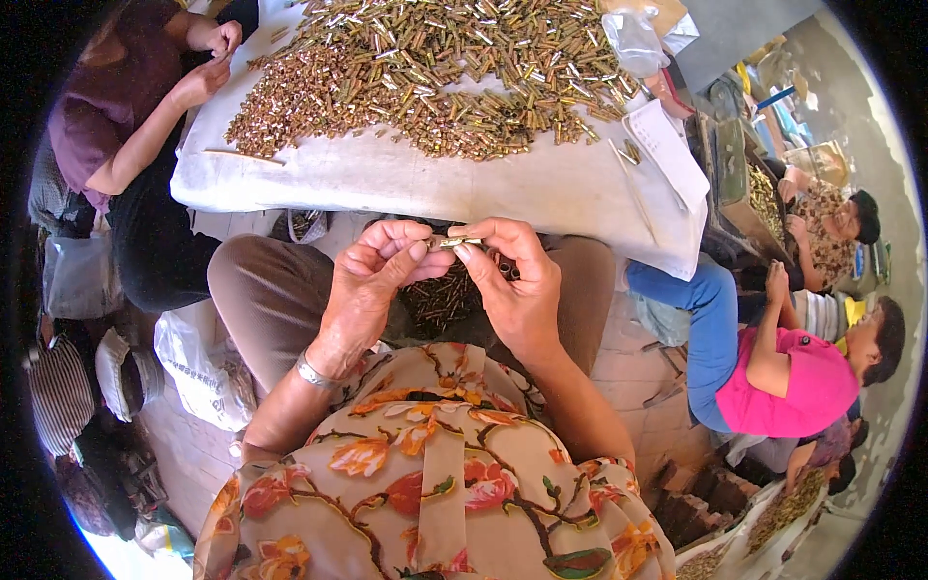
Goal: The person assembles small metal components by hand, inserting a small pin into a brass-colored metal casing.
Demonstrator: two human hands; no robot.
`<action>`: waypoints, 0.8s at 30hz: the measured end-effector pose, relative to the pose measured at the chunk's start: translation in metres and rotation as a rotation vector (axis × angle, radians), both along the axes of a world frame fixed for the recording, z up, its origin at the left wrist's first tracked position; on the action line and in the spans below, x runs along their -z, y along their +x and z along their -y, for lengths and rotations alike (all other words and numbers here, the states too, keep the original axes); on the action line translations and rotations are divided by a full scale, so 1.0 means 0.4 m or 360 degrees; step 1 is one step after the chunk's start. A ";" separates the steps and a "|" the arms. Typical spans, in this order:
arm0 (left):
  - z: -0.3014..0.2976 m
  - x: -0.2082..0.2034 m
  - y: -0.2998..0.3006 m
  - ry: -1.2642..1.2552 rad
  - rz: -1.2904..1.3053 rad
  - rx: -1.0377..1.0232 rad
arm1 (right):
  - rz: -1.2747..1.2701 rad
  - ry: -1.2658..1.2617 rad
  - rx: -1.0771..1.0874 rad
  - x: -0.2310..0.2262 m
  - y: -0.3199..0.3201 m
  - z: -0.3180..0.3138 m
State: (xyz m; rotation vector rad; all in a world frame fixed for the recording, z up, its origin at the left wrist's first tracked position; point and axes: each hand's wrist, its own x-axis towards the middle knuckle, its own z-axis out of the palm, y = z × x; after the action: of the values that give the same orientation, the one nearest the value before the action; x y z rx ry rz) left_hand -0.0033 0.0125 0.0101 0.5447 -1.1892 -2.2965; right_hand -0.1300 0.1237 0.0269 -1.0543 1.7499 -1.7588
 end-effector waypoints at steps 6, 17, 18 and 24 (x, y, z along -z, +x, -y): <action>-0.017 -0.007 0.021 -0.0033 -0.0042 -0.0076 | 0.0010 -0.0136 -0.0077 0.003 0.027 0.001; -0.030 0.000 0.022 -0.0230 -0.0164 -0.0198 | -0.0103 -0.0147 -0.0111 0.003 0.031 0.003; -0.023 -0.003 0.024 -0.0230 -0.0165 -0.0195 | -0.0086 -0.0068 -0.0115 -0.002 0.026 -0.001; 0.066 0.016 0.030 0.0239 -0.0169 0.0681 | 0.0791 0.0070 -0.0485 -0.010 -0.009 -0.020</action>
State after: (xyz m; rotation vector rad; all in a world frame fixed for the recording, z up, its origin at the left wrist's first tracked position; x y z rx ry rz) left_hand 0.0085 -0.0139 0.0039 0.2283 -1.1771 -2.7524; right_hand -0.1337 0.1316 0.0308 -0.7339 1.2456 -1.6069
